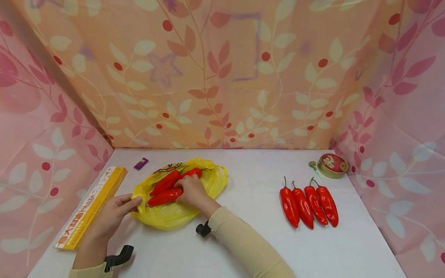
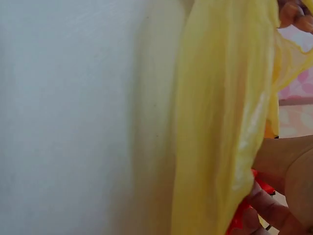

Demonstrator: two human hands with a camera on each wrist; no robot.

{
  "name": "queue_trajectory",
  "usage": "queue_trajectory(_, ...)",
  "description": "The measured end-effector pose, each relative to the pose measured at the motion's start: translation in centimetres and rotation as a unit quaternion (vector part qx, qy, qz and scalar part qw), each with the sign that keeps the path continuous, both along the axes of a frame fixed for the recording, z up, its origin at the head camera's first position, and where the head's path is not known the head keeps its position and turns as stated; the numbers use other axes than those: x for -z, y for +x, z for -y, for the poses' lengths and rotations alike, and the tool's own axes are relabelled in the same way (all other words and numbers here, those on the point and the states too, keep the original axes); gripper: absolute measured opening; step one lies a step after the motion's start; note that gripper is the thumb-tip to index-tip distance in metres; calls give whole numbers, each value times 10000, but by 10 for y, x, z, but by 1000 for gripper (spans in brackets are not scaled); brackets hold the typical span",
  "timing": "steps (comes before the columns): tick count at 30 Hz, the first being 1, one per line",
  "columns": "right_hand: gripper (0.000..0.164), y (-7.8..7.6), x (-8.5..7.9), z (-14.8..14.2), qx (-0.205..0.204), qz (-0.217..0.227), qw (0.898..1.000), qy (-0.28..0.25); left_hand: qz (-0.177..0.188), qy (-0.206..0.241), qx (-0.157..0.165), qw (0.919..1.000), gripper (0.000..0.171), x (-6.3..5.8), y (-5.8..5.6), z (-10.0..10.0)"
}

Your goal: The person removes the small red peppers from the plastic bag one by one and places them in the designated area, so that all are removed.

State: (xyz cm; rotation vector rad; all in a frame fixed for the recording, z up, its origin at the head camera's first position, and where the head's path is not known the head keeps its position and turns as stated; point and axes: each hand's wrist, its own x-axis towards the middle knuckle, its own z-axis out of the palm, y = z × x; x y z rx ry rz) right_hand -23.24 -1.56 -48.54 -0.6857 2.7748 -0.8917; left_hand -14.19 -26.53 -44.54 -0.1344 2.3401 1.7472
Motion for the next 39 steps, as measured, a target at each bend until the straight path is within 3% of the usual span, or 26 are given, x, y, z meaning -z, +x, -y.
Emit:
queue_trajectory(3,35,1,-1,-2,-111,-64,9998,129,-8,7,33,10000,44,0,0,-1)
queue_trajectory(6,29,2,-4,-5,-170,187,9997,-29,17,6,19,10000,45,1,-1,-1)
queue_trajectory(9,33,3,-5,-7,-339,410,9986,77,25,9,-7,10000,44,2,-1,-1)
queue_trajectory(14,45,4,-4,-11,-605,415,9965,395,-26,15,64,10000,43,2,-1,-1)
queue_trajectory(18,48,4,-6,-21,-347,586,9968,-416,-19,8,45,10000,42,2,-1,-1)
queue_trajectory(22,45,2,-11,-36,-139,737,9854,-1525,-19,-18,38,10000,43,3,-1,-2)
queue_trajectory(27,48,2,-18,-56,136,1138,9526,-2818,-75,-1,116,9999,42,3,-1,-1)
queue_trajectory(34,68,5,-25,-79,597,2051,8710,-4424,6,64,69,10000,44,2,0,-2)
queue_trajectory(39,78,9,-33,-96,874,2467,8299,-4926,44,37,43,10000,45,1,-1,-3)
